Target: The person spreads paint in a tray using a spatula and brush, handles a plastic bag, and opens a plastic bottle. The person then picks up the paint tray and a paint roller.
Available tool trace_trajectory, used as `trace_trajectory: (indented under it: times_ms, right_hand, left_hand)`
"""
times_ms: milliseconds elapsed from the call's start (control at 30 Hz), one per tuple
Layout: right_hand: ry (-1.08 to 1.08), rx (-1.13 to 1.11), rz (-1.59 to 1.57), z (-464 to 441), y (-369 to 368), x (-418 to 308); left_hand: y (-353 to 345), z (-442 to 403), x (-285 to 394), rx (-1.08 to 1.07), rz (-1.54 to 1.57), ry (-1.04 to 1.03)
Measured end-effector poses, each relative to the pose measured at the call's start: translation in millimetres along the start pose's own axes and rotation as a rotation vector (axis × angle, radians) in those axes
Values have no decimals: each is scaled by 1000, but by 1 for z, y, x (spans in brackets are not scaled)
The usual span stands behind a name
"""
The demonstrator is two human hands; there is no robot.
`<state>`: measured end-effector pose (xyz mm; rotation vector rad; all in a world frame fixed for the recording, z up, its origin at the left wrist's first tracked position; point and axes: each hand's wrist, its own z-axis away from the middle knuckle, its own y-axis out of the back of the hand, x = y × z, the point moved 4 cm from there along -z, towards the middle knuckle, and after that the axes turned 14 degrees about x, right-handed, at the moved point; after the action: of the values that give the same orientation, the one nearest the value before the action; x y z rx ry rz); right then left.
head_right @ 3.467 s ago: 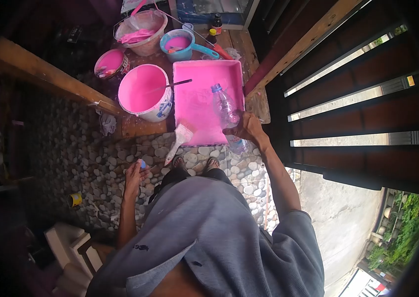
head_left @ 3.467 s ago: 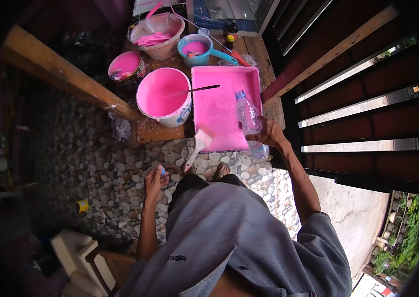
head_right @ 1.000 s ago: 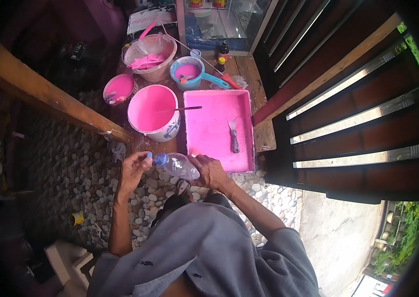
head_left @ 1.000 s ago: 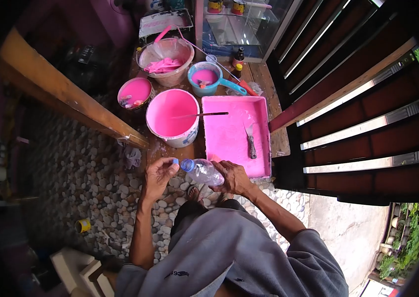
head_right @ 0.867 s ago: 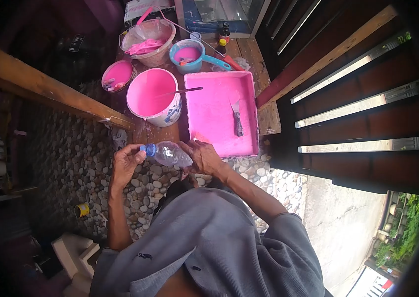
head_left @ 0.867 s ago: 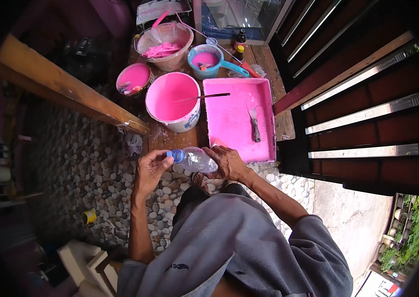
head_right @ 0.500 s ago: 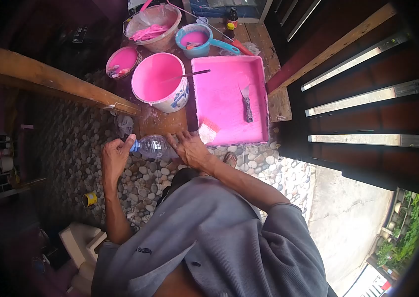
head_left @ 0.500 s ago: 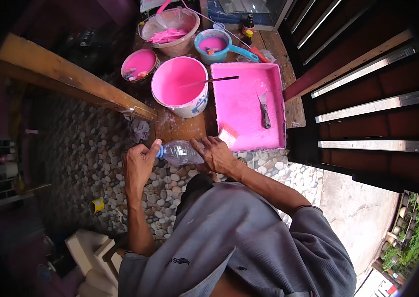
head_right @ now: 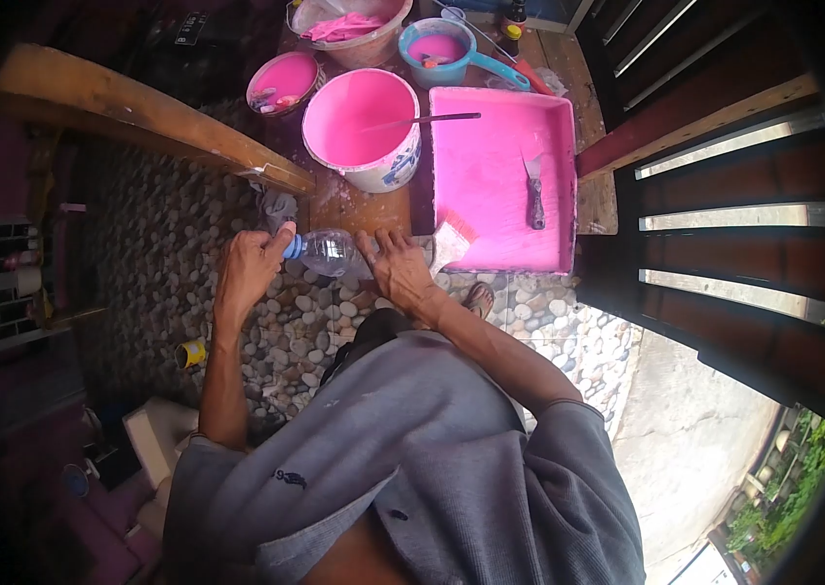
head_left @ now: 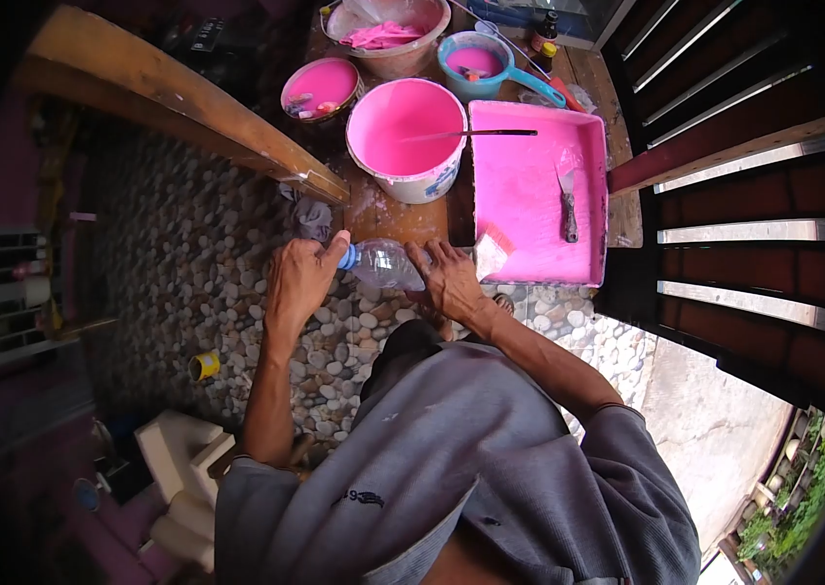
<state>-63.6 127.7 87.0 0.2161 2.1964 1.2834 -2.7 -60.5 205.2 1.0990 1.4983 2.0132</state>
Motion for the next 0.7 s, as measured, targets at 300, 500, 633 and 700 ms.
trace_trajectory:
  times_ms: [300, 500, 633, 700]
  right_hand:
    - [-117, -3, -242, -16, -24, 6]
    - [-251, 5, -332, -23, -23, 8]
    - [-482, 270, -179, 8, 13, 53]
    - [-720, 459, -64, 40, 32, 97]
  left_hand:
    - [16, -7, 14, -124, 339, -465]
    - [4, -28, 5, -76, 398, -404]
    - [-6, -39, 3, 1, 403, -425]
    - [-6, -43, 5, 58, 410, -409]
